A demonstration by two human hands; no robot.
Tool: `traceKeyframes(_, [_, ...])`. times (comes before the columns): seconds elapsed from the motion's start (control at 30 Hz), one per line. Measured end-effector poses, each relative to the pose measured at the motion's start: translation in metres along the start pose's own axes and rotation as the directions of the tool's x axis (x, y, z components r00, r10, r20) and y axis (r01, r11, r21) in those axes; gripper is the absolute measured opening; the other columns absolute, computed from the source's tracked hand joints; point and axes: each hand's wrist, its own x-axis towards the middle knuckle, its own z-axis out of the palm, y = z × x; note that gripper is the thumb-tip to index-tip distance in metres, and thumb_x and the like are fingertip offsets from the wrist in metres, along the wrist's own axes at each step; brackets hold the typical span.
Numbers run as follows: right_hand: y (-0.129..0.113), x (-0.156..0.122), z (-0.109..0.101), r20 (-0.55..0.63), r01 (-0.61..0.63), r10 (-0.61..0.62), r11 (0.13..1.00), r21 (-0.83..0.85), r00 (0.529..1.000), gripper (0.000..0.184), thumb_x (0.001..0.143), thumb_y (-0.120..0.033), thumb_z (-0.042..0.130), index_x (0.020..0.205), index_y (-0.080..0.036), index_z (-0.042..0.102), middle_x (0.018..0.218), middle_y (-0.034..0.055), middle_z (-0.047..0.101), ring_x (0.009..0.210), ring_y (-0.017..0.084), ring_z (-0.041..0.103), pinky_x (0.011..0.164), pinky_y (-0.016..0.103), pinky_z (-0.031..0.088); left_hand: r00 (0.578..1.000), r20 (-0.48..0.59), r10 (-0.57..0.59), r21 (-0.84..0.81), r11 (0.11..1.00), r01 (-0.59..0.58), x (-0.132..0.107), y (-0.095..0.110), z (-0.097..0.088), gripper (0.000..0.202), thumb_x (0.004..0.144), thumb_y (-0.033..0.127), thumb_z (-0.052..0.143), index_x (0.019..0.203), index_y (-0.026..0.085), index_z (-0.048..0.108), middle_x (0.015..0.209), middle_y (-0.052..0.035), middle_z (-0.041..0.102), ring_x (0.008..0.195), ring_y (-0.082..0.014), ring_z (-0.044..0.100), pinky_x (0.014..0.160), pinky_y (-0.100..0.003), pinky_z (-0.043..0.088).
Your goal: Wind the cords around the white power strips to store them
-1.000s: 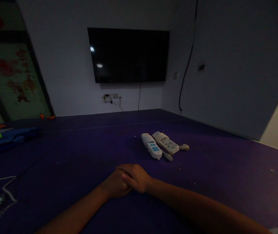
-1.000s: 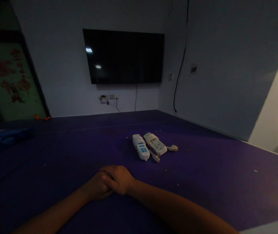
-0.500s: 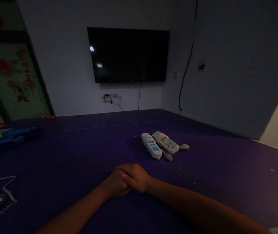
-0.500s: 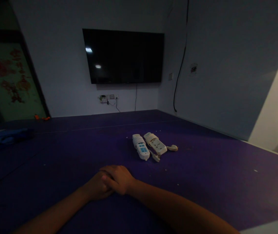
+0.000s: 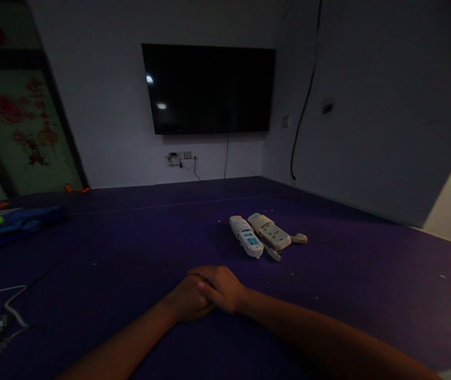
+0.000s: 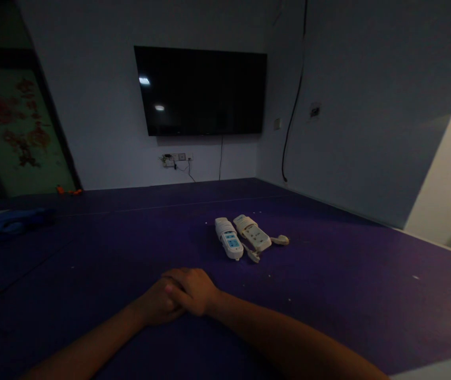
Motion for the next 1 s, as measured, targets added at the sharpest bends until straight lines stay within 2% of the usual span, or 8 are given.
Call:
traceKeyframes(0.33, [0.0009,0.0005,0.0002,0.004,0.009,-0.009,1.0,0.027,1.0,0.056,0.093,-0.051,0.025,0.123,-0.014,0.054,0.113,0.0127,0.065,0.102,0.023,0.061,0.086,0.035,0.047,0.998,-0.053,0.022,0.001,1.0,-0.022,0.0022,0.0008,-0.0038,0.027,0.091,0.022,0.04,0.092,0.015,0.065,0.088,-0.0071,0.072,0.085,-0.0174,0.065,0.077,-0.03,0.051])
traceKeyframes(0.6, [-0.0005,0.0004,-0.0002,-0.013,0.019,-0.018,0.999,0.028,1.0,0.058,0.093,-0.052,0.024,0.122,-0.013,0.055,0.111,0.013,0.065,0.099,0.023,0.062,0.085,0.034,0.047,0.999,-0.052,0.007,-0.007,1.0,-0.007,0.0022,0.0008,-0.0031,0.026,0.091,0.022,0.04,0.089,0.015,0.066,0.089,-0.0068,0.072,0.083,-0.0162,0.065,0.075,-0.029,0.052])
traceKeyframes(1.0, [-0.0005,0.0005,-0.0004,0.002,0.005,-0.005,0.999,0.037,1.0,0.056,0.093,-0.051,0.024,0.123,-0.014,0.054,0.113,0.0124,0.065,0.101,0.023,0.061,0.086,0.035,0.047,1.0,0.011,-0.021,-0.007,1.0,0.021,0.0025,0.0028,-0.0062,0.026,0.09,0.021,0.041,0.092,0.015,0.066,0.093,-0.0068,0.072,0.086,-0.0164,0.066,0.077,-0.028,0.052])
